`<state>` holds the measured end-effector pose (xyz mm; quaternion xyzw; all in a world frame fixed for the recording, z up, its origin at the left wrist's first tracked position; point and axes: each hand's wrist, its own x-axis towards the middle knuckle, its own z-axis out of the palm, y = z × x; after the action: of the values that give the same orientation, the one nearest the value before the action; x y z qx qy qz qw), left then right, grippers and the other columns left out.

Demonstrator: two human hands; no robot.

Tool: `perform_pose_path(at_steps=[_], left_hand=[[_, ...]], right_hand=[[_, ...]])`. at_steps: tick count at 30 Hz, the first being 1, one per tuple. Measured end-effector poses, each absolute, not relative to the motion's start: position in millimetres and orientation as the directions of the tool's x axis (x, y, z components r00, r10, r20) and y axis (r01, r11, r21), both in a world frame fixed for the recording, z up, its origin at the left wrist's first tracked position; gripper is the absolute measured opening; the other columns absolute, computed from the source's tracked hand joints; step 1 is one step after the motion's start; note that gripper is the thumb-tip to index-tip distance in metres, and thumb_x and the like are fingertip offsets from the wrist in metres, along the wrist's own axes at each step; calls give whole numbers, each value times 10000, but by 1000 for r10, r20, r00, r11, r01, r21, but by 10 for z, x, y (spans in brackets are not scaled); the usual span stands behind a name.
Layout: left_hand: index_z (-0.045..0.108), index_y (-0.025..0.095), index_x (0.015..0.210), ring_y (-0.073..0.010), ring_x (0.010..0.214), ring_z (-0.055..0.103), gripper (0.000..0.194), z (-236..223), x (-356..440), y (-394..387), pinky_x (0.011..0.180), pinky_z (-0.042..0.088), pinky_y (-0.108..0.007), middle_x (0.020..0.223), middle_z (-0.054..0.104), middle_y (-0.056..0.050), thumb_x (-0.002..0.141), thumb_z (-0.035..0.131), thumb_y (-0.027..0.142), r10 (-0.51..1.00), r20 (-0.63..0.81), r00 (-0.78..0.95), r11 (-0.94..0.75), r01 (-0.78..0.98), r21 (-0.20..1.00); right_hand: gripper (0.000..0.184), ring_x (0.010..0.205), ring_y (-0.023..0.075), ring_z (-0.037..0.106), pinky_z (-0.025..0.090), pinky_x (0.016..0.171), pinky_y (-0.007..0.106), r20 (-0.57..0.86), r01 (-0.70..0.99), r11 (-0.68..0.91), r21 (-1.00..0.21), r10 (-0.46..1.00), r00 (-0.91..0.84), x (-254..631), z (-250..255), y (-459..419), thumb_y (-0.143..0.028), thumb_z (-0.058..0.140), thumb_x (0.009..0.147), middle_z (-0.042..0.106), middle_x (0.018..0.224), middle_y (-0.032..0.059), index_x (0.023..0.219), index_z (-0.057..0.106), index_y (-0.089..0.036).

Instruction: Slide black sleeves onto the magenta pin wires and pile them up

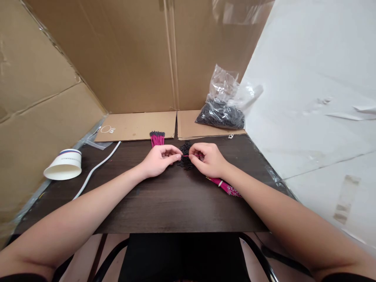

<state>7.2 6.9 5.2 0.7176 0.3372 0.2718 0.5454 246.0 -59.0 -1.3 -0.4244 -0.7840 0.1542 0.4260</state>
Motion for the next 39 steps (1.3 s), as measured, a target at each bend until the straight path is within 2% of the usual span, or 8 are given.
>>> perform_pose_path(at_steps=[8,14,21,29,35,39], left_hand=[[794,118,992,-113,699,609,266,50,71,77,696,494,-264,877,773,-77,924,762,374,779,28,627,-197,201,960],[797,120,1008,-116,754,624,260,7,71,74,729,491,-258,881,751,-68,889,816,350,789,39,613,-204,201,958],[788,116,1001,-115,753,616,264,12,68,72,726,487,-258,874,738,-66,891,819,354,791,38,611,-204,205,957],[765,110,1104,-112,774,628,339,14,73,64,742,511,-259,941,743,-75,877,840,351,804,10,595,-162,203,966],[758,107,1091,-101,699,598,326,32,77,61,674,499,-250,892,723,-63,892,816,359,797,-11,604,-147,213,966],[713,115,1123,-81,667,587,336,36,89,69,601,481,-218,943,708,-62,917,794,368,812,-12,584,-98,156,983]], right_hand=[[161,664,140,572,433,647,285,521,546,579,-605,807,-278,2469,-13,-588,-226,636,1023,663,758,11,878,686,-180],[210,647,140,564,432,657,286,484,564,545,-621,832,-271,2464,-5,-586,-261,619,1040,657,728,8,859,687,-179],[295,680,149,649,456,682,290,457,581,515,-630,851,-259,2470,-30,-586,-282,582,1078,729,775,24,840,717,-172],[281,690,154,663,473,694,293,463,576,517,-633,849,-254,2473,-33,-584,-283,598,1076,743,788,26,851,726,-174],[258,674,154,625,450,667,299,486,599,518,-611,842,-233,2474,-24,-582,-295,615,1068,714,765,24,861,717,-180],[179,657,149,586,445,641,296,503,572,532,-625,834,-226,2460,5,-594,-269,644,1037,690,764,21,889,698,-183]])
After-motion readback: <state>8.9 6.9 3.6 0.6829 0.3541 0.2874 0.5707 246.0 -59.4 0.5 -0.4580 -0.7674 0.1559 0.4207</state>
